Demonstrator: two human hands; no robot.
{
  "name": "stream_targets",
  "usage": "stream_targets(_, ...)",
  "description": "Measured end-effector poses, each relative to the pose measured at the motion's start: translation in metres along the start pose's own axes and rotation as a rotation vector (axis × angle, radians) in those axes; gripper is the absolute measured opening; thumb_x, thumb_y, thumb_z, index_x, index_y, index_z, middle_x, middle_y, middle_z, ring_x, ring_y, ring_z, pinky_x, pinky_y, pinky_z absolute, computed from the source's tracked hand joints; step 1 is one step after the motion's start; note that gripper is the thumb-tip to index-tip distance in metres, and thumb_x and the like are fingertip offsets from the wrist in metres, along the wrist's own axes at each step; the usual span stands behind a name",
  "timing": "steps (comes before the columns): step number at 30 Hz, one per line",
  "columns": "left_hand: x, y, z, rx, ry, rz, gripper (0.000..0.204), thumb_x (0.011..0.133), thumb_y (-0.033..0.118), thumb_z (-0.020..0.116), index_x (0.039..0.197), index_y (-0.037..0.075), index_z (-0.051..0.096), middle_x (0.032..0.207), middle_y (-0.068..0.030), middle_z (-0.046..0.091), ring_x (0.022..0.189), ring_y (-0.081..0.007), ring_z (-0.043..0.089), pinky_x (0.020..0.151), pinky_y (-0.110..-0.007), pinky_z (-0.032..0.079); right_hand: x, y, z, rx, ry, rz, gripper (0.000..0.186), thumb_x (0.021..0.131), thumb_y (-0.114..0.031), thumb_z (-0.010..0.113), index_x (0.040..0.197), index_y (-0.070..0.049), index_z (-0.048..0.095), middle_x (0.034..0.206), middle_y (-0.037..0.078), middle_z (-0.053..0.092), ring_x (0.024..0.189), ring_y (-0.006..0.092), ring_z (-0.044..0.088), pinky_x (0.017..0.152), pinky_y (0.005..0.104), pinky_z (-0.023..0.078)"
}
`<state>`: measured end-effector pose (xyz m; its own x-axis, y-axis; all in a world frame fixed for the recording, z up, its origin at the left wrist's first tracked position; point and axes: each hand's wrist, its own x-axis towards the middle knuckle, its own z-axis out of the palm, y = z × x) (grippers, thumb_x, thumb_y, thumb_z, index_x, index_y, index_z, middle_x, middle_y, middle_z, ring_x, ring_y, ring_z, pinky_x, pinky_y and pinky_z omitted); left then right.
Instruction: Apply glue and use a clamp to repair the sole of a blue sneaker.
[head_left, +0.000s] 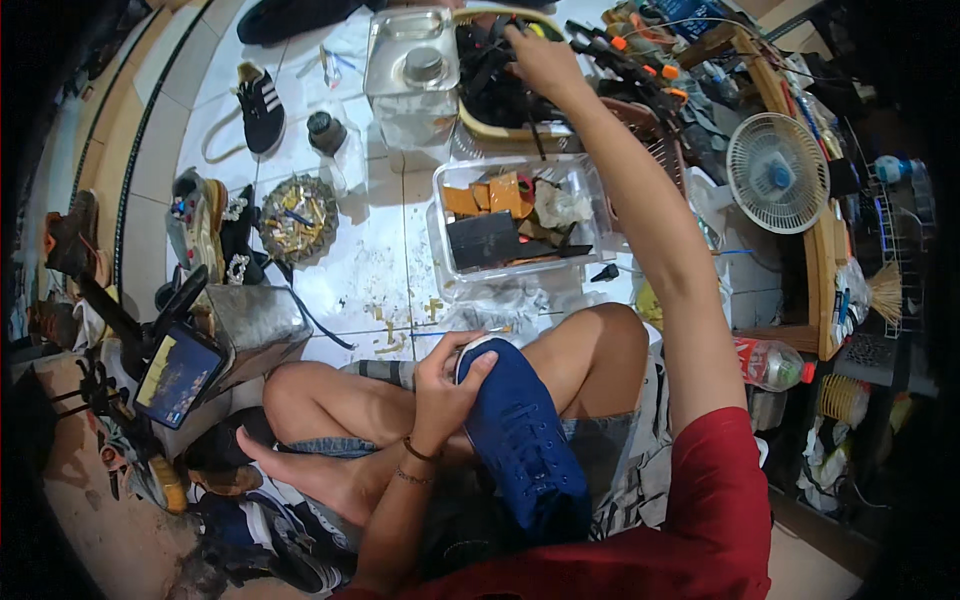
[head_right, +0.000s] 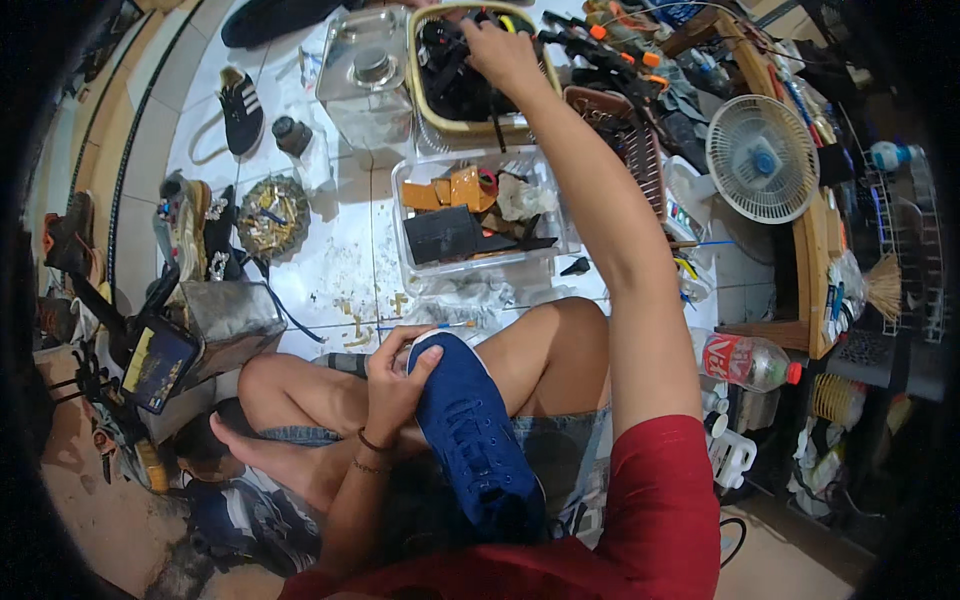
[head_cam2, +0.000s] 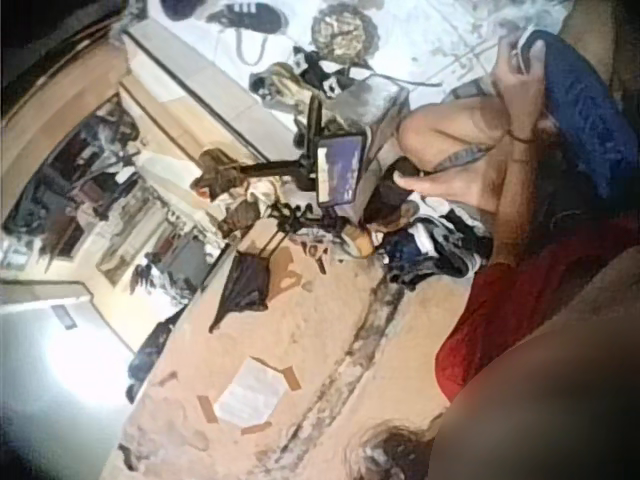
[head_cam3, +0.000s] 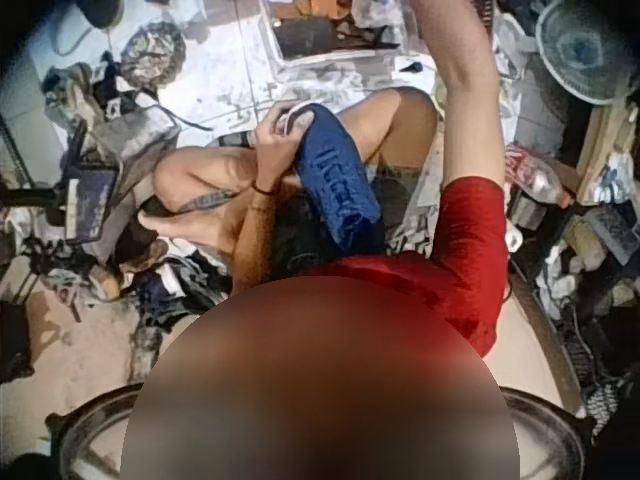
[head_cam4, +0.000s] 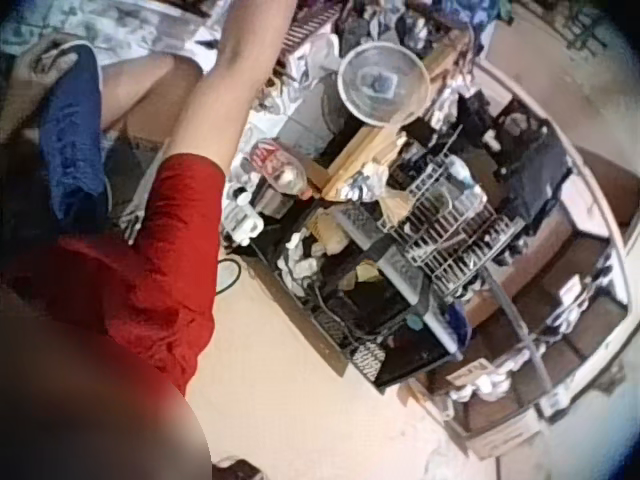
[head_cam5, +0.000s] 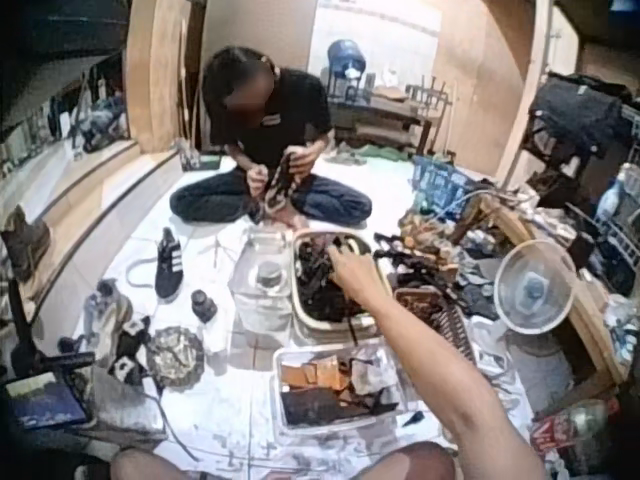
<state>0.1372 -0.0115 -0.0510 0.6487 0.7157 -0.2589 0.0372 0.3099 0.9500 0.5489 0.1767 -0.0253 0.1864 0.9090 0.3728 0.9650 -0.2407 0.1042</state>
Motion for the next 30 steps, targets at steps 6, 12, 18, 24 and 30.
stream_targets(6, 0.000, 0.005, -0.003, -0.054, -0.049, -0.109, 0.030, 0.091, 0.006, 0.068, 0.118, -0.005, 0.059, 0.109, -0.0106, 0.067, 0.096, -0.0125, 0.064, 0.085, -0.024, 0.051, -0.057, 0.001, 0.012, 0.060, -0.193, 0.206, 0.026, 0.081, -0.027, 0.071, 0.095, -0.006, 0.068, 0.092, 0.018, 0.070, 0.088, 0.0407, 0.068, 0.075, 0.0487, 0.056)
stream_targets(12, -0.003, 0.001, -0.002, -0.058, -0.114, -0.029, 0.036, 0.089, 0.005, 0.070, 0.121, -0.005, 0.057, 0.114, -0.0107, 0.065, 0.105, -0.0139, 0.061, 0.093, -0.027, 0.048, -0.030, 0.008, 0.030, -0.126, -0.519, 0.213, 0.031, 0.085, -0.021, 0.063, 0.111, -0.006, 0.069, 0.118, 0.017, 0.067, 0.103, 0.0342, 0.068, 0.082, 0.0445, 0.056)
stream_targets(18, -0.003, 0.001, -0.002, -0.039, -0.160, 0.070, 0.038, 0.090, 0.002, 0.068, 0.125, -0.005, 0.055, 0.117, -0.0105, 0.063, 0.108, -0.0145, 0.059, 0.094, -0.027, 0.049, -0.005, 0.022, -0.004, -0.120, -0.620, -0.130, 0.063, 0.060, -0.040, 0.091, 0.103, 0.001, 0.070, 0.104, 0.021, 0.068, 0.094, 0.0341, 0.066, 0.083, 0.0430, 0.055)
stream_targets(24, -0.007, 0.002, 0.004, 0.004, -0.084, 0.138, 0.039, 0.088, 0.011, 0.073, 0.122, -0.003, 0.059, 0.108, -0.0109, 0.066, 0.093, -0.0128, 0.063, 0.080, -0.026, 0.052, -0.004, 0.045, -0.040, 0.222, -0.636, 0.242, 0.054, 0.069, -0.048, 0.084, 0.077, 0.004, 0.070, 0.078, 0.018, 0.070, 0.071, 0.0280, 0.067, 0.066, 0.0381, 0.053)
stream_targets(30, -0.015, 0.013, -0.010, 0.446, 0.024, 0.225, 0.040, 0.081, 0.028, 0.080, 0.111, 0.003, 0.069, 0.064, -0.0101, 0.064, 0.048, -0.0107, 0.047, 0.047, -0.029, 0.039, -0.057, 0.036, -0.085, 0.878, -0.279, 0.466, 0.024, 0.081, -0.018, 0.078, 0.093, -0.002, 0.065, 0.072, 0.011, 0.064, 0.064, 0.0172, 0.059, 0.054, 0.0319, 0.048)
